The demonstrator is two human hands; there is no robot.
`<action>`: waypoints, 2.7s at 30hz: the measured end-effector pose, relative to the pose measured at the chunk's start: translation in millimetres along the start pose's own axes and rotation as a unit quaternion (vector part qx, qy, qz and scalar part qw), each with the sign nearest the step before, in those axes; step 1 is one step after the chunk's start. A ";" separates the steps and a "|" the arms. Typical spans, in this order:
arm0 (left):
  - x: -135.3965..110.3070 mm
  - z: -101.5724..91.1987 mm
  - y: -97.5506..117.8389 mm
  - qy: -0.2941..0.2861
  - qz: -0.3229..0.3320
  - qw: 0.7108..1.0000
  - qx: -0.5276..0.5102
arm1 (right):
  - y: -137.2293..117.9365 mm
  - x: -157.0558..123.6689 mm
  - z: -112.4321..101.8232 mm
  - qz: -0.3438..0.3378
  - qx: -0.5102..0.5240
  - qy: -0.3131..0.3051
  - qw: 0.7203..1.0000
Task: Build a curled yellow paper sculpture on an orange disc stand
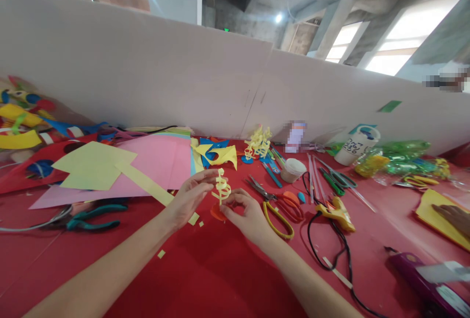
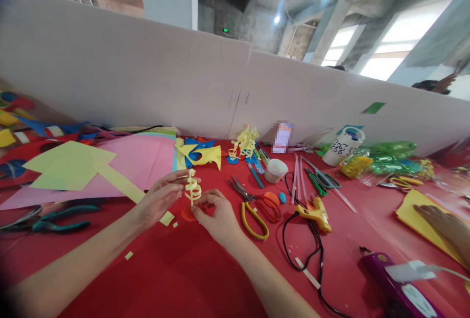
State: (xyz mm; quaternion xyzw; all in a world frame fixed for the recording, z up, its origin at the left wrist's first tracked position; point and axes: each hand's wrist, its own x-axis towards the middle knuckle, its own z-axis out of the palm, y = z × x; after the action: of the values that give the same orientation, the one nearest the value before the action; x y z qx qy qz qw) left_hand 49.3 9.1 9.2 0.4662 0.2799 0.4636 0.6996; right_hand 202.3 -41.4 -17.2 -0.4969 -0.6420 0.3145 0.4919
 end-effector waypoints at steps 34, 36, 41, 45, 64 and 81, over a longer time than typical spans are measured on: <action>-1.0 -4.3 -9.6 -0.096 -0.144 0.983 -0.061 | 8.8 1.2 -8.4 0.166 0.331 -0.110 0.922; 0.9 -5.2 -12.2 -0.061 -0.136 0.988 -0.038 | 11.4 3.6 -8.0 0.156 0.312 -0.061 0.935; 3.0 -5.9 -16.3 0.017 -0.125 0.991 0.050 | 19.0 9.7 -10.4 0.147 0.229 0.033 0.962; 3.3 -6.2 -18.2 0.030 -0.115 0.986 0.114 | 21.4 11.4 -12.9 0.109 0.136 0.052 0.983; -2.8 7.5 -17.4 0.048 -0.050 0.991 0.116 | 1.7 2.9 -8.6 -0.012 -0.016 0.071 0.997; -1.2 3.8 -23.1 -0.062 -0.023 0.961 0.268 | -1.6 16.0 -38.8 -0.008 0.012 0.067 0.998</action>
State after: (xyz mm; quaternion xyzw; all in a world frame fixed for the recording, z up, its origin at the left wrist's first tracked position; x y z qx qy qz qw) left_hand 60.9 3.3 -10.4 0.6580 0.3611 0.3253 0.5752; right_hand 238.1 -30.0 1.6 -0.5055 -0.6078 0.2846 0.5423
